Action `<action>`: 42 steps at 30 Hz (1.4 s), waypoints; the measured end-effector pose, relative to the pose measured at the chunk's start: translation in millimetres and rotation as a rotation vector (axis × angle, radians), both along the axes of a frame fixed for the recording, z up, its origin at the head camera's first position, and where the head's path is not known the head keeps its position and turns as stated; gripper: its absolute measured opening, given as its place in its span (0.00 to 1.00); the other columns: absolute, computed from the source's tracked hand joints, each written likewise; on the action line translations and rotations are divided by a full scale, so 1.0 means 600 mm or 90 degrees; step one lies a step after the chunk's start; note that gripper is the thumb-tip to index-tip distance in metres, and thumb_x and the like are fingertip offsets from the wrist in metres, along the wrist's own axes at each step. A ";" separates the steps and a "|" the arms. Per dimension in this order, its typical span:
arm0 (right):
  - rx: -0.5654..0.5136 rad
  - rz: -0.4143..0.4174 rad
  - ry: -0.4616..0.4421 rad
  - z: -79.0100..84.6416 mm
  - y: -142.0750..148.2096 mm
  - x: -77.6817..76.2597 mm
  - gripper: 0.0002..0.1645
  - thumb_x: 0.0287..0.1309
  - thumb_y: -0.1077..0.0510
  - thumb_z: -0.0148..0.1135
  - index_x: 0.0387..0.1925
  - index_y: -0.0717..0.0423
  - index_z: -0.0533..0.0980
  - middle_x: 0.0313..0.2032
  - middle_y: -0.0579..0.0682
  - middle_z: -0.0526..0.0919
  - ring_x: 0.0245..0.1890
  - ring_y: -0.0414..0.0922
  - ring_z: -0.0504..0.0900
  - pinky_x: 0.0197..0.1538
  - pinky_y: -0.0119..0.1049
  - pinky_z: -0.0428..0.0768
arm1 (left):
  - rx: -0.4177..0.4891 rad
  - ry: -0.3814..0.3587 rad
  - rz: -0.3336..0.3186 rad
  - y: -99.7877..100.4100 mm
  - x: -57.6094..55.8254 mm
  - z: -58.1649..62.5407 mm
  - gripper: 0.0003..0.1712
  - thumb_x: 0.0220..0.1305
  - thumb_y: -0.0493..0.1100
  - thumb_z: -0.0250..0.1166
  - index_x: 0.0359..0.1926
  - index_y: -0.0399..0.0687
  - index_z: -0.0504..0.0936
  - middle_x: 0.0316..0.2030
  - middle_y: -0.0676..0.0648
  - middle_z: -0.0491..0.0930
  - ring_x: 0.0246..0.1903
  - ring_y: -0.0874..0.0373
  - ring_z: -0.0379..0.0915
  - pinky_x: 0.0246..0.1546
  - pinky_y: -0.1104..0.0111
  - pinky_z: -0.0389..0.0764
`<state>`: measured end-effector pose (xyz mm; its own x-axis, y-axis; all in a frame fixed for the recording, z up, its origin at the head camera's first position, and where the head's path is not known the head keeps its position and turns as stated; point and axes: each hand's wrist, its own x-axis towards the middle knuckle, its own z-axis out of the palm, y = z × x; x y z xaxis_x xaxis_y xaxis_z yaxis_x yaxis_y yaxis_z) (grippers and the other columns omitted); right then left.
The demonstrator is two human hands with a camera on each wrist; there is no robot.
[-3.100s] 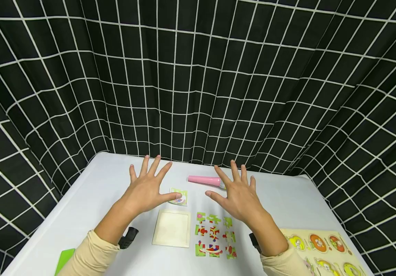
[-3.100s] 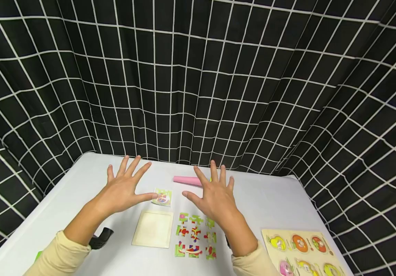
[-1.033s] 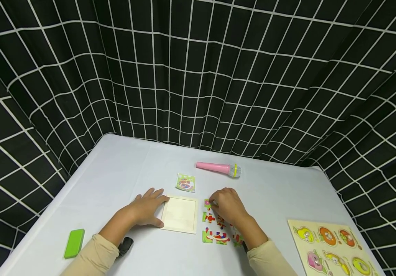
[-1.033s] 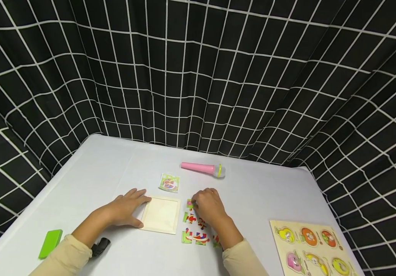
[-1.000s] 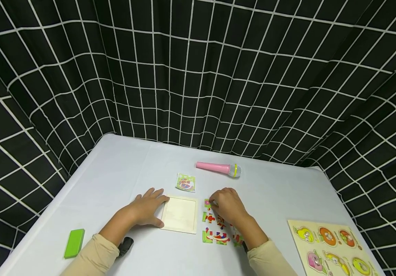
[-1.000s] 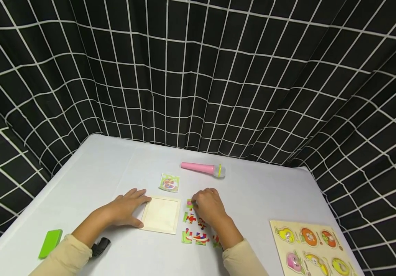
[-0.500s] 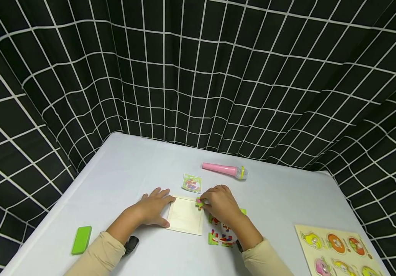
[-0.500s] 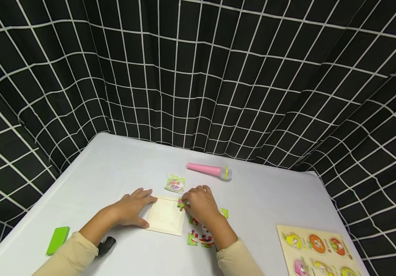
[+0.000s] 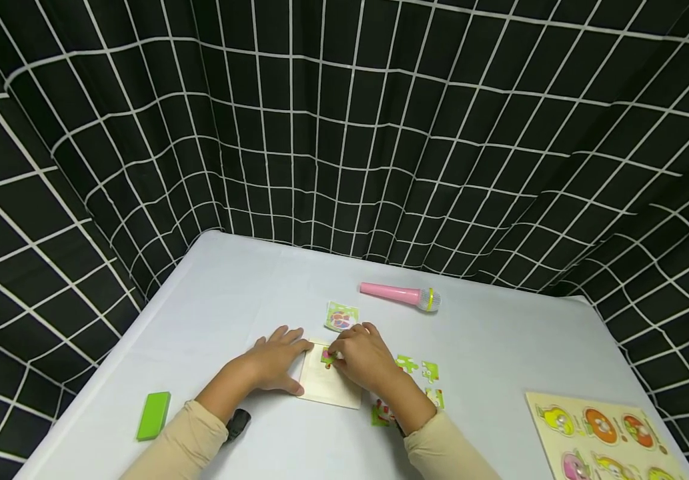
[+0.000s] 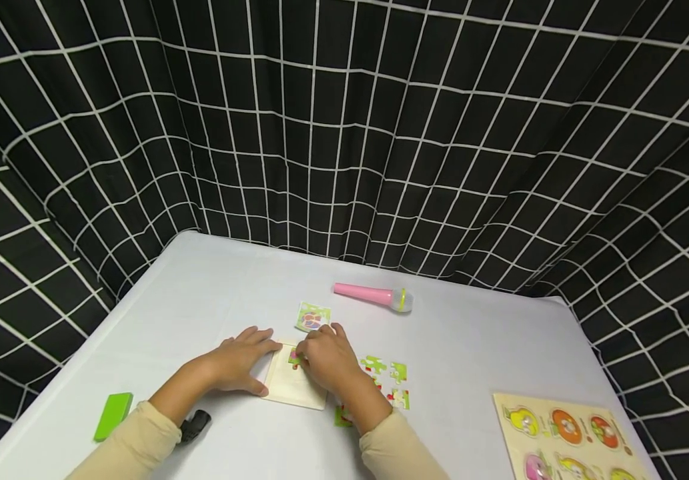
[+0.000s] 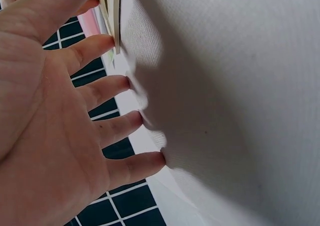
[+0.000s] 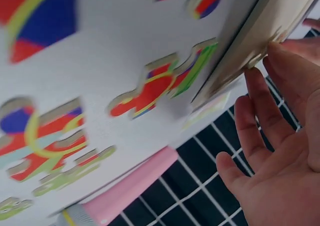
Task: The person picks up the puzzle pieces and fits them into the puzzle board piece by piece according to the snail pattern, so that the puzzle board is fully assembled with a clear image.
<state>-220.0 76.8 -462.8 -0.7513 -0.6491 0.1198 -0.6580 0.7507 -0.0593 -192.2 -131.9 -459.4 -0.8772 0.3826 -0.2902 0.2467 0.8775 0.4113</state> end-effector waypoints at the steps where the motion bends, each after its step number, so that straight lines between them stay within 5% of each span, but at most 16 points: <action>1: 0.003 0.003 0.000 -0.001 -0.002 0.000 0.09 0.53 0.51 0.71 0.38 0.42 0.86 0.42 0.40 0.87 0.45 0.43 0.79 0.62 0.52 0.69 | 0.000 0.000 -0.001 0.000 -0.001 0.000 0.46 0.48 0.56 0.76 0.67 0.53 0.69 0.74 0.42 0.55 0.74 0.38 0.42 0.65 0.34 0.53; 33: 0.025 0.007 0.047 -0.009 -0.028 0.000 0.08 0.56 0.50 0.69 0.39 0.40 0.86 0.42 0.41 0.86 0.46 0.44 0.80 0.61 0.49 0.71 | 0.005 -0.005 -0.003 0.003 0.001 0.002 0.48 0.47 0.56 0.76 0.68 0.53 0.67 0.74 0.41 0.54 0.74 0.37 0.42 0.65 0.34 0.52; 42: 0.034 0.001 0.029 -0.010 -0.030 -0.001 0.10 0.56 0.50 0.69 0.41 0.40 0.86 0.44 0.40 0.85 0.48 0.43 0.79 0.62 0.48 0.70 | 0.000 -0.005 -0.005 -0.001 0.004 0.001 0.55 0.47 0.57 0.75 0.72 0.44 0.61 0.74 0.41 0.52 0.74 0.37 0.40 0.65 0.34 0.50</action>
<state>-220.9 58.8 -469.0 -0.7442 -0.6572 0.1193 -0.6609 0.7504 0.0110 -189.8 -132.5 -459.0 -0.8720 0.3890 -0.2973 0.2497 0.8756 0.4134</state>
